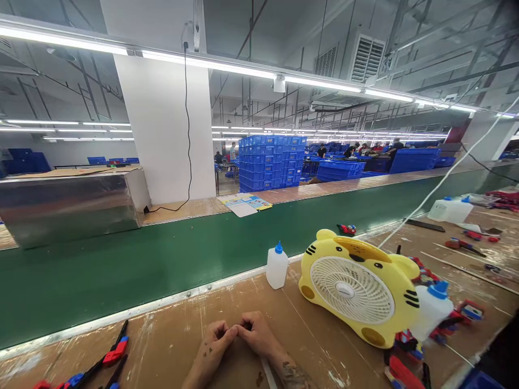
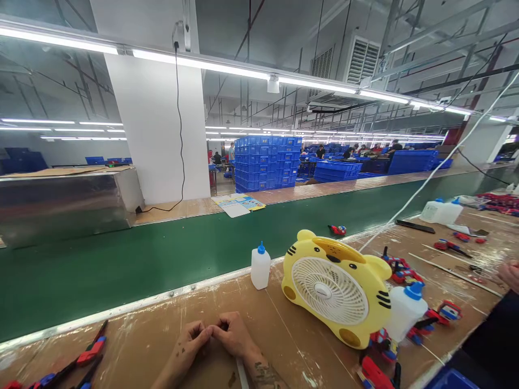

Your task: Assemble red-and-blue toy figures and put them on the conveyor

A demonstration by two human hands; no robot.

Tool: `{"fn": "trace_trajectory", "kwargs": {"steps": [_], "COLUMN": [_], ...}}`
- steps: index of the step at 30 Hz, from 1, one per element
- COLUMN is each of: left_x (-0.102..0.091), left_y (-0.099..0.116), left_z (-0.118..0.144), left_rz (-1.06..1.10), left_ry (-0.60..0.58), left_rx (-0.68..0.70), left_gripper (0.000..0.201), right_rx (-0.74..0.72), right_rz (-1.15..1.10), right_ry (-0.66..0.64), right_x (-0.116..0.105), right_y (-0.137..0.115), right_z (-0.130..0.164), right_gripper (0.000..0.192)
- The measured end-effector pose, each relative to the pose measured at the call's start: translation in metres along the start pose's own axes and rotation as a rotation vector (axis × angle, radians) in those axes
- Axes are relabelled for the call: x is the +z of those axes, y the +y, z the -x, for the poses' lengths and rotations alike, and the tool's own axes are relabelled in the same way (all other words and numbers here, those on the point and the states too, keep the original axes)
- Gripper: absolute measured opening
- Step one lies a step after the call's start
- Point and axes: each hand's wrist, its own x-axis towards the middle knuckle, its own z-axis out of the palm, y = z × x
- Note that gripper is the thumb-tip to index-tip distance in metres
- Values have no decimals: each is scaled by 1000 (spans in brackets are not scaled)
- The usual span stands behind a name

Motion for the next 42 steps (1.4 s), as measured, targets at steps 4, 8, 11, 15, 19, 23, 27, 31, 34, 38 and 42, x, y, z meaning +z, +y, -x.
{"fn": "trace_trajectory", "kwargs": {"steps": [4,8,11,15,19,23,27,31,34,38,42], "left_x": [0,1,0,0,2,2,1,1,0,0,1], "left_y": [5,12,19,26,22,14,13,14,14,15,15], "left_z": [2,4,5,4,2,1,2,1,0,1,2], "left_rz": [96,154,72,57,51,49,71,324,396,303,153], "left_ry": [13,-7,-37,-55,-61,-39,28,13,3,-28,-45], "left_rx": [85,77,56,54,-11,-26,68,51,-9,2,-14], "left_gripper": [37,38,35,36,45,49,44,42,51,38,38], "right_rx": [10,21,28,29,27,22,13,0,13,32,25], "right_rz": [-4,-28,-9,13,12,19,-4,-41,-43,-9,6], "right_ry": [-2,-16,-13,-14,-9,-5,5,-2,8,9,10], "right_x": [-1,0,1,0,-1,-1,-1,0,1,1,1], "right_y": [-4,-5,-5,-6,-6,-4,-3,-4,-5,-4,-3], "right_z": [-1,0,1,2,2,1,0,1,1,1,1], "right_gripper": [41,34,32,35,41,44,41,30,26,28,35]}}
